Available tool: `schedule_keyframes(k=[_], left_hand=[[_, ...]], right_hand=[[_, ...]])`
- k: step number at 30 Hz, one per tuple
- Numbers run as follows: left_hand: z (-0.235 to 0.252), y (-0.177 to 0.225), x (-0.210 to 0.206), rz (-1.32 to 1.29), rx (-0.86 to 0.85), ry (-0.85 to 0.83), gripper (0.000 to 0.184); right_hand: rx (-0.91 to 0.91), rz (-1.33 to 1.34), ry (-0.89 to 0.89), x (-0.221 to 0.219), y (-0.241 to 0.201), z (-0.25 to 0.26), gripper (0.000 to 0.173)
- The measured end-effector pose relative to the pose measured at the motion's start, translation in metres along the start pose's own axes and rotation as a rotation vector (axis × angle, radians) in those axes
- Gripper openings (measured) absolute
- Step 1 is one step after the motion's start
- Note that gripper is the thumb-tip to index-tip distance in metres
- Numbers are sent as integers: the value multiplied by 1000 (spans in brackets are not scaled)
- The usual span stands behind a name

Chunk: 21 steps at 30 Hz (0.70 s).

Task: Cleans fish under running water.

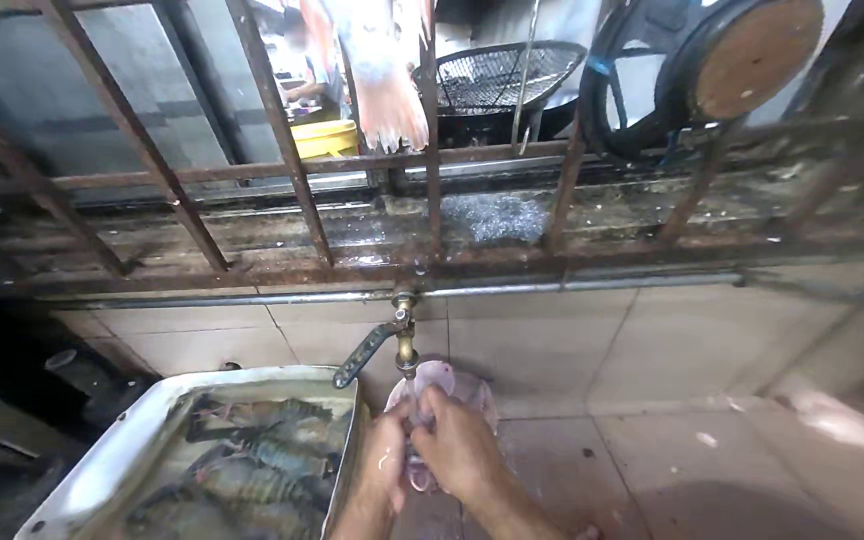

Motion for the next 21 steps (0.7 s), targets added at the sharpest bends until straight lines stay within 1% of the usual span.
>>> schedule_keyframes(k=[2,4,5,6,7,8,10,12,15,16,17,18,19,20,21], left_hand=[[-6,1,-2,19,-16,56,31],[-10,2,0,27,-30,75,32],[-12,3,-1,40,-43,93,33],[-15,4,-3,51,-55,107,34],[-17,3,-4,54,-75,115,34],[-19,1,-4,50,-101,117,33],[-22,-2,-2,54,-148,131,31],[-23,-1,1,84,-135,160,33],[-27,3,6,80,-102,146,37],[-26,4,9,72,-110,140,37],[-25,7,11,72,-130,137,36],[-24,9,12,81,-159,135,35],[-25,11,12,80,-188,132,33],[-26,12,12,74,-211,122,31],[-29,13,11,72,-227,124,30]], right_hand=[[2,194,127,-6,12,-3,25],[-22,402,169,-11,25,-5,25],[-54,429,175,-12,25,-7,27],[-94,402,184,-13,22,-11,32],[-125,351,202,-14,17,-14,34],[-125,318,238,-17,13,-16,30],[-74,285,323,-23,8,-18,17],[-70,410,315,-25,17,-14,12],[-187,709,259,-24,44,-3,11],[-179,776,261,-24,47,-5,10],[-120,776,263,-24,42,-10,11],[-41,699,256,-26,30,-18,17],[-2,568,248,-28,17,-26,23],[2,446,272,-29,7,-31,23],[-8,393,320,-30,2,-33,17]])
Point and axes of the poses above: each hand's wrist, its own z-axis towards the middle knuckle, its own x-axis out of the back of the hand, y = z × x, the point moved 5 cm from there along z, towards the middle knuckle, and after that the axes turned 15 degrees about -x, right-handed, at the moved point
